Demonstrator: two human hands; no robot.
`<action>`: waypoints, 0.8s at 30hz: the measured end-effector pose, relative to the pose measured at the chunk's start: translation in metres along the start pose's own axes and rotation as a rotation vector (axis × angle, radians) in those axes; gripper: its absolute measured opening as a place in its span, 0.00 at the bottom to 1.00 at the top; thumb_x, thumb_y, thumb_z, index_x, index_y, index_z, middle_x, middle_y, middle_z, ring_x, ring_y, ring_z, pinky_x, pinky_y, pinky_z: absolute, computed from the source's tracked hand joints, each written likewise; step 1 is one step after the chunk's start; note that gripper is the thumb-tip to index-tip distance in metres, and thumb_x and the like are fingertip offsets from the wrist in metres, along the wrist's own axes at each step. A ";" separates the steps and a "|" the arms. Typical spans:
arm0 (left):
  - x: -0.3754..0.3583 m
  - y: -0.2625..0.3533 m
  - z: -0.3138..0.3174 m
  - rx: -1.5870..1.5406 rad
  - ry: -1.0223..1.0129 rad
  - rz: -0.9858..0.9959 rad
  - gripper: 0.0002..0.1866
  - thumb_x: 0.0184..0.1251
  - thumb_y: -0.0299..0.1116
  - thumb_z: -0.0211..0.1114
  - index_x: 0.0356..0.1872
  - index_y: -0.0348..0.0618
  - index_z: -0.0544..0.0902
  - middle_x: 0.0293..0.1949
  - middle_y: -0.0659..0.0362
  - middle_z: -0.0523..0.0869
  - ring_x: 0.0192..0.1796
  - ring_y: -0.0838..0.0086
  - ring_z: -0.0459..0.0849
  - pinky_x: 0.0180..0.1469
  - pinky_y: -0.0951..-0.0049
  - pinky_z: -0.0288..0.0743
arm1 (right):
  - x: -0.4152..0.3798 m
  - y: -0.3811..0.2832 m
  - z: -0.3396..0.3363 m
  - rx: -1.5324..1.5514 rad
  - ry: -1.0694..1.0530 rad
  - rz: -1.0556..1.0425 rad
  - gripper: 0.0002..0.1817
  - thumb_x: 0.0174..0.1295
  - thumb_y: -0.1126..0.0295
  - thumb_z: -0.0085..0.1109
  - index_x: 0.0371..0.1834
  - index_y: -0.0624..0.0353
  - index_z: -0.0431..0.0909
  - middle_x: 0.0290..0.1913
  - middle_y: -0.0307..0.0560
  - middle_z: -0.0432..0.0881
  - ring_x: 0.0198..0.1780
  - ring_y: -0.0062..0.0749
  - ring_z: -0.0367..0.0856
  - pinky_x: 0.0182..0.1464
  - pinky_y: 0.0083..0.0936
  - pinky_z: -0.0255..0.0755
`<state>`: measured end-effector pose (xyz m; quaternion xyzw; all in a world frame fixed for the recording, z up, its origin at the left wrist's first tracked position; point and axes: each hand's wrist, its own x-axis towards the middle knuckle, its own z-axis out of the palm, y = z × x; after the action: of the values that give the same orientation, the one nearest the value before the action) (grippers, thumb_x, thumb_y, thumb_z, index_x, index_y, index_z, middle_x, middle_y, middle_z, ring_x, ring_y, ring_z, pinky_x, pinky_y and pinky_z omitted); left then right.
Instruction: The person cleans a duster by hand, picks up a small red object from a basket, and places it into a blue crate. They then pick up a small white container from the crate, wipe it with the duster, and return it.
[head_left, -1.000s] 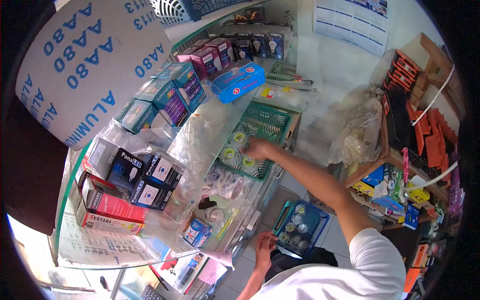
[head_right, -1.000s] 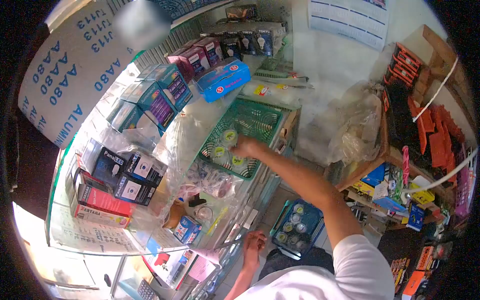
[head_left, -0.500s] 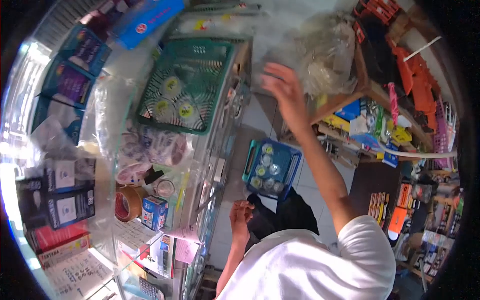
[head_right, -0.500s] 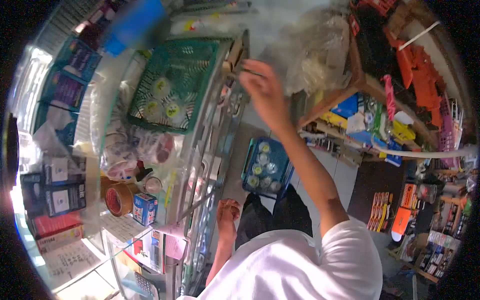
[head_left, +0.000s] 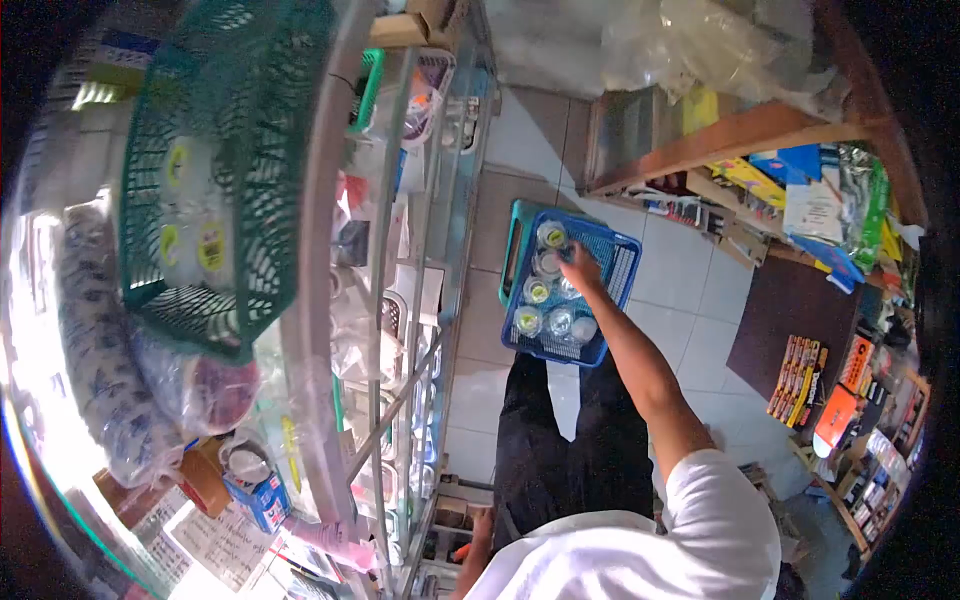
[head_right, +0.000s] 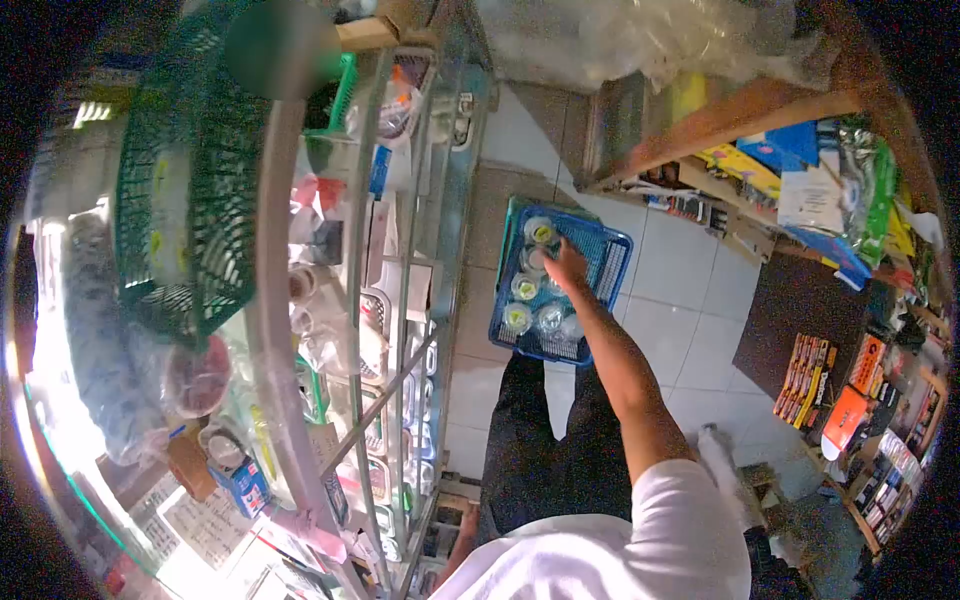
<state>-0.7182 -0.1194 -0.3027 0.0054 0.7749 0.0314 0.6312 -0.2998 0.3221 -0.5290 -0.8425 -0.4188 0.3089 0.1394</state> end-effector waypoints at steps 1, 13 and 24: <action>0.000 -0.002 0.000 0.009 0.009 -0.011 0.17 0.72 0.42 0.51 0.48 0.39 0.77 0.38 0.53 0.81 0.41 0.67 0.78 0.48 0.67 0.72 | 0.006 -0.013 0.004 -0.082 0.047 0.034 0.37 0.48 0.45 0.67 0.58 0.55 0.71 0.54 0.59 0.77 0.54 0.54 0.76 0.51 0.45 0.72; -0.035 0.010 0.005 0.224 0.054 0.324 0.15 0.72 0.39 0.53 0.49 0.37 0.77 0.41 0.57 0.82 0.42 0.73 0.78 0.49 0.73 0.71 | 0.033 -0.030 0.027 -0.244 0.100 0.299 0.34 0.48 0.43 0.66 0.54 0.48 0.71 0.48 0.44 0.81 0.52 0.49 0.78 0.59 0.57 0.60; -0.034 0.090 0.021 0.090 0.059 0.396 0.17 0.69 0.43 0.56 0.45 0.39 0.77 0.36 0.59 0.82 0.39 0.73 0.78 0.44 0.71 0.72 | -0.024 -0.014 -0.026 0.189 0.451 -0.042 0.20 0.46 0.52 0.71 0.34 0.55 0.79 0.27 0.51 0.80 0.31 0.48 0.81 0.30 0.41 0.72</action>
<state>-0.6938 -0.0300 -0.2683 0.1850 0.7775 0.1206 0.5889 -0.3029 0.3121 -0.4918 -0.8644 -0.3638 0.1480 0.3140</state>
